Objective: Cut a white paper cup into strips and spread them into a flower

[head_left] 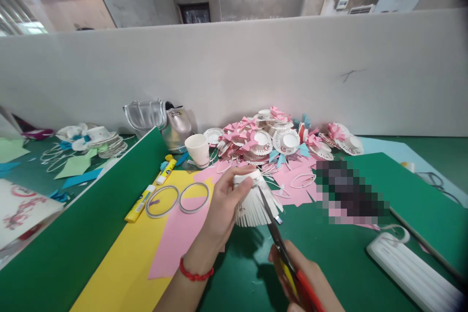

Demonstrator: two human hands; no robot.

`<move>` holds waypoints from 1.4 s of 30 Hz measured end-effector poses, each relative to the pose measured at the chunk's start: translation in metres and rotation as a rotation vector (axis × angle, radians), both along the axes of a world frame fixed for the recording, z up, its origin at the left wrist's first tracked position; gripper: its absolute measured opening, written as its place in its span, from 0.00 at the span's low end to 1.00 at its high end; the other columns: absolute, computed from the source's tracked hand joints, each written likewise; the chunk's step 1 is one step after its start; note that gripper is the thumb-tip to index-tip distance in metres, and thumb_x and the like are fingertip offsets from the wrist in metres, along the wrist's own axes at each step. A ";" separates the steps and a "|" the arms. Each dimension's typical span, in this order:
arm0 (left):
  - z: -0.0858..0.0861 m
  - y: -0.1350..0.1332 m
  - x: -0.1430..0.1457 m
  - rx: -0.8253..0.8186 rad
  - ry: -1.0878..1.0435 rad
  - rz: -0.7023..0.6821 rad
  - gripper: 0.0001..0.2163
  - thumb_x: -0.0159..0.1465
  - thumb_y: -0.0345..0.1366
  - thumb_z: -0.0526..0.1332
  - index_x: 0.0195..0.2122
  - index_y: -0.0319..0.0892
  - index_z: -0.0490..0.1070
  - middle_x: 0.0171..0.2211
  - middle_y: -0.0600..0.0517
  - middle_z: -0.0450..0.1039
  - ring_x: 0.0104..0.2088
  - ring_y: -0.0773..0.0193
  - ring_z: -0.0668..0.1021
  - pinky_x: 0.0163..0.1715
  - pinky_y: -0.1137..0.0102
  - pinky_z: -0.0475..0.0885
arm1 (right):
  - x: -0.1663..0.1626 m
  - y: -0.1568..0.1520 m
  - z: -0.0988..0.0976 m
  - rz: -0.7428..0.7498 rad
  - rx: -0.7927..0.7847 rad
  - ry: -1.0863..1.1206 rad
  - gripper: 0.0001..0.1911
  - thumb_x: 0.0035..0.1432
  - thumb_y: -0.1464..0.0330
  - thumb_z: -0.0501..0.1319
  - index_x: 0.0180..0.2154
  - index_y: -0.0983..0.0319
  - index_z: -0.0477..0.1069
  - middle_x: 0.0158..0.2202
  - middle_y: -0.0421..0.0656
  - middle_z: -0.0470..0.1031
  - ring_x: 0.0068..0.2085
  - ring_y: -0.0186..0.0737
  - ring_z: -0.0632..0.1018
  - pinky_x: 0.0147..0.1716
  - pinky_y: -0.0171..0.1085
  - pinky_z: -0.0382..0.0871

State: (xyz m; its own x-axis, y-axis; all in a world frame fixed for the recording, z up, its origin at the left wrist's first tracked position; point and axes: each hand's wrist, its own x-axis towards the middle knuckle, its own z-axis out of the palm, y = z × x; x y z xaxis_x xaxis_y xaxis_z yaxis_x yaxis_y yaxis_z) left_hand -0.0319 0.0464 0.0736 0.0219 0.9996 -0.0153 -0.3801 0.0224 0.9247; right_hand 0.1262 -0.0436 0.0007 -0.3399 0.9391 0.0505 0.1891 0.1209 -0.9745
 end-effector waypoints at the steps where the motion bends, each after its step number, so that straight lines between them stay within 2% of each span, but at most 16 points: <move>1: 0.000 0.001 -0.001 0.011 0.002 0.025 0.08 0.52 0.39 0.67 0.32 0.43 0.75 0.43 0.50 0.74 0.36 0.64 0.75 0.33 0.72 0.70 | 0.000 0.002 -0.003 0.024 -0.019 -0.004 0.35 0.44 0.37 0.52 0.40 0.58 0.65 0.19 0.36 0.63 0.20 0.35 0.64 0.18 0.33 0.57; 3: 0.002 0.004 -0.005 0.017 -0.022 0.074 0.09 0.51 0.39 0.67 0.33 0.44 0.74 0.38 0.51 0.74 0.31 0.66 0.74 0.29 0.73 0.70 | -0.001 0.006 -0.008 0.074 -0.071 -0.015 0.35 0.42 0.37 0.54 0.40 0.58 0.63 0.21 0.36 0.63 0.20 0.34 0.63 0.19 0.32 0.56; 6: 0.004 0.006 -0.009 0.000 -0.060 0.103 0.10 0.51 0.39 0.67 0.34 0.45 0.73 0.29 0.55 0.72 0.25 0.69 0.73 0.24 0.76 0.69 | -0.002 0.011 -0.011 0.128 -0.156 -0.016 0.30 0.48 0.40 0.54 0.39 0.57 0.63 0.20 0.35 0.62 0.20 0.33 0.63 0.19 0.32 0.56; 8: 0.005 0.005 -0.011 0.004 -0.051 0.097 0.09 0.52 0.38 0.66 0.35 0.45 0.73 0.27 0.56 0.71 0.25 0.70 0.73 0.24 0.76 0.68 | -0.002 0.011 -0.009 0.150 -0.205 -0.013 0.27 0.51 0.42 0.53 0.39 0.56 0.64 0.19 0.34 0.61 0.20 0.33 0.63 0.20 0.33 0.58; 12: 0.005 0.004 -0.011 0.025 -0.033 0.071 0.06 0.53 0.35 0.66 0.32 0.45 0.74 0.34 0.54 0.74 0.30 0.68 0.74 0.27 0.76 0.69 | 0.002 0.005 0.000 0.155 -0.222 0.040 0.27 0.53 0.41 0.49 0.41 0.55 0.65 0.23 0.38 0.64 0.23 0.37 0.67 0.24 0.35 0.63; 16: 0.002 0.004 -0.007 0.036 -0.034 0.022 0.04 0.52 0.35 0.66 0.29 0.44 0.75 0.40 0.51 0.76 0.34 0.64 0.76 0.32 0.72 0.70 | 0.005 0.001 0.006 0.168 -0.160 0.079 0.35 0.46 0.37 0.50 0.46 0.55 0.63 0.27 0.40 0.66 0.26 0.41 0.70 0.28 0.38 0.65; 18: 0.000 0.003 -0.006 0.051 -0.029 -0.012 0.05 0.52 0.35 0.66 0.30 0.44 0.75 0.42 0.50 0.76 0.38 0.61 0.76 0.35 0.70 0.70 | 0.005 0.003 0.006 0.185 -0.164 0.079 0.38 0.43 0.35 0.50 0.45 0.56 0.62 0.25 0.39 0.64 0.24 0.38 0.67 0.25 0.36 0.63; 21: -0.003 0.002 -0.004 0.065 -0.023 -0.048 0.08 0.50 0.33 0.68 0.32 0.45 0.74 0.44 0.51 0.76 0.41 0.60 0.76 0.38 0.69 0.69 | 0.002 0.008 0.005 0.207 -0.195 0.074 0.39 0.40 0.33 0.50 0.41 0.58 0.61 0.21 0.34 0.59 0.20 0.32 0.60 0.19 0.32 0.55; 24: -0.004 0.001 -0.003 0.058 -0.012 -0.034 0.11 0.48 0.32 0.69 0.32 0.46 0.73 0.45 0.52 0.75 0.38 0.63 0.76 0.38 0.70 0.69 | -0.001 0.011 0.003 0.186 -0.202 0.083 0.40 0.39 0.33 0.49 0.39 0.59 0.61 0.20 0.32 0.56 0.19 0.30 0.56 0.18 0.31 0.50; 29: -0.001 0.001 -0.003 0.042 -0.017 0.014 0.09 0.49 0.32 0.69 0.31 0.45 0.73 0.44 0.51 0.76 0.38 0.62 0.76 0.37 0.70 0.70 | -0.004 0.010 0.003 0.142 -0.184 0.075 0.43 0.38 0.30 0.43 0.38 0.61 0.62 0.19 0.33 0.56 0.19 0.30 0.55 0.18 0.32 0.48; 32: 0.001 0.000 -0.003 0.032 -0.016 0.009 0.10 0.48 0.32 0.69 0.31 0.44 0.73 0.44 0.50 0.76 0.38 0.61 0.76 0.36 0.69 0.70 | -0.003 0.009 0.003 0.133 -0.184 0.075 0.43 0.36 0.30 0.46 0.37 0.60 0.61 0.19 0.32 0.55 0.19 0.30 0.56 0.18 0.32 0.49; 36: 0.002 -0.002 -0.001 0.005 -0.047 -0.004 0.09 0.47 0.30 0.69 0.30 0.44 0.74 0.44 0.51 0.76 0.38 0.62 0.76 0.37 0.69 0.70 | -0.004 0.006 0.003 0.091 -0.108 0.112 0.38 0.41 0.33 0.48 0.38 0.59 0.63 0.19 0.33 0.57 0.20 0.32 0.59 0.20 0.33 0.52; 42: 0.003 -0.002 0.000 -0.018 -0.049 0.019 0.06 0.50 0.34 0.68 0.29 0.44 0.74 0.43 0.51 0.76 0.36 0.64 0.76 0.34 0.71 0.69 | -0.009 0.006 0.010 0.070 -0.126 0.138 0.37 0.42 0.33 0.46 0.34 0.59 0.59 0.18 0.31 0.51 0.19 0.29 0.51 0.17 0.32 0.44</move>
State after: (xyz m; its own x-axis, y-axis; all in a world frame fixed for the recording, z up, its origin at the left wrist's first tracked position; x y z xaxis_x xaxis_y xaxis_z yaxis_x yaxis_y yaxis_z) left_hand -0.0314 0.0446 0.0767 0.0045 0.9995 -0.0324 -0.4257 0.0312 0.9043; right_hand 0.1176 -0.0375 0.0110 -0.4022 0.9154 -0.0156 0.0481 0.0041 -0.9988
